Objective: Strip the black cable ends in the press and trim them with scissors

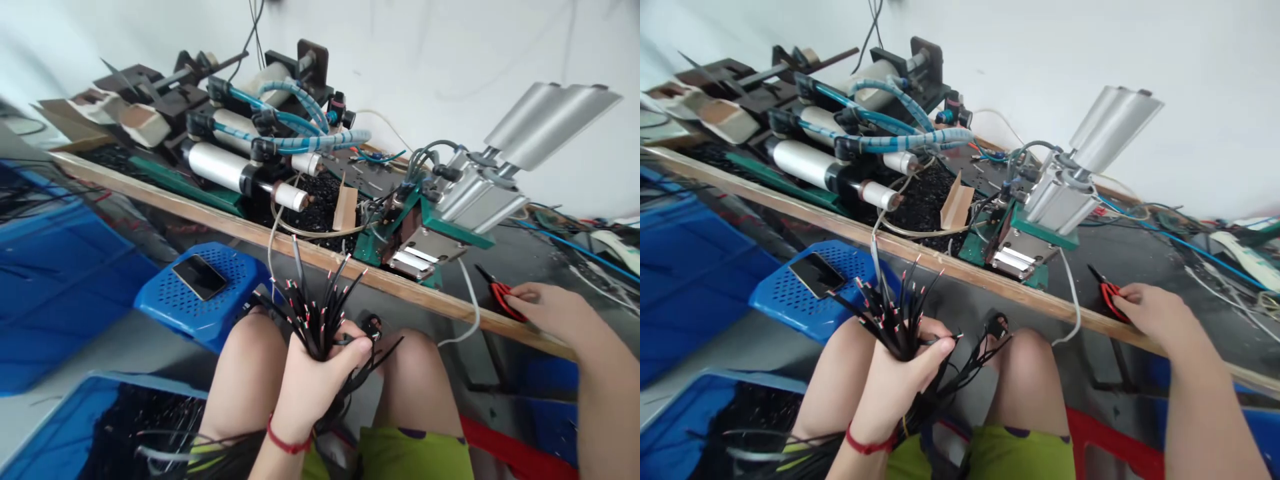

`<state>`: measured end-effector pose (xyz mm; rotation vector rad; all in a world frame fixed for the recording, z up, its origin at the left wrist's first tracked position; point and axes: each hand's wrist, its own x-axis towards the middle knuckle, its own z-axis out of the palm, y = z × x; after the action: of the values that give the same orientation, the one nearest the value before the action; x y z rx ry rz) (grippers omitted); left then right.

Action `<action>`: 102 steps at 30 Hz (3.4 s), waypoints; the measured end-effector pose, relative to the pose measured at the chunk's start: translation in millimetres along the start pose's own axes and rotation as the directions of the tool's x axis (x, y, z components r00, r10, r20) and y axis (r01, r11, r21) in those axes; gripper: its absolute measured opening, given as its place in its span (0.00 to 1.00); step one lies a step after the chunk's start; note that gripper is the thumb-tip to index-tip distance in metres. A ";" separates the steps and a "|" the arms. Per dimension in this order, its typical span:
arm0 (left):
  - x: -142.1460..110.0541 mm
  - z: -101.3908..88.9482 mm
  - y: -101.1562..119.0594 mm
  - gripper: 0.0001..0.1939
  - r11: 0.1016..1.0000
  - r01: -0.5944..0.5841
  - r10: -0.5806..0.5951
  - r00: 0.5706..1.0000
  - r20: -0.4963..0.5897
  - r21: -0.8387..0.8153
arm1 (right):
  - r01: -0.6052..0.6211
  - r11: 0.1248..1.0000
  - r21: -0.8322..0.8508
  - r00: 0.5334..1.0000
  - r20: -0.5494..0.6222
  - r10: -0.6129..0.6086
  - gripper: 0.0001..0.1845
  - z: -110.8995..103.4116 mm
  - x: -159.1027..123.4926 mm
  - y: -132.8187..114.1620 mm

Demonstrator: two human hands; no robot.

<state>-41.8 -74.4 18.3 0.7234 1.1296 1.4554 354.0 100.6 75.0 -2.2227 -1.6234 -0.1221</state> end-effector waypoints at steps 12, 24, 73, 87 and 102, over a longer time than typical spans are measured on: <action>-1.3 -9.9 -10.4 0.16 1.000 0.001 -0.001 1.000 -0.001 0.010 | 0.047 0.467 0.883 0.998 -0.027 -0.049 0.33 -15.0 -149.7 -58.6; -4.6 -11.3 -16.5 0.20 0.989 0.005 -0.002 1.000 0.023 -0.150 | -0.237 0.419 0.877 0.614 0.469 -0.635 0.41 37.9 -232.9 -134.1; -3.7 -5.2 1.5 0.09 0.987 -0.099 0.085 0.990 -0.115 -0.124 | -0.193 0.330 0.924 0.646 0.373 -0.666 0.36 48.8 -247.2 -151.3; -3.0 -6.1 3.3 0.09 0.991 -0.058 0.045 0.993 -0.112 -0.121 | -0.180 0.337 0.924 0.659 0.368 -0.656 0.37 50.2 -250.3 -152.0; -2.6 -5.9 3.9 0.10 0.991 -0.081 0.067 0.989 -0.128 -0.107 | -0.182 0.355 0.917 0.671 0.380 -0.637 0.39 52.2 -252.0 -152.3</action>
<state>-48.0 -78.2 20.2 0.6083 1.1150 1.6324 121.5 -68.2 -7.8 -1.0410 -1.6639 1.4272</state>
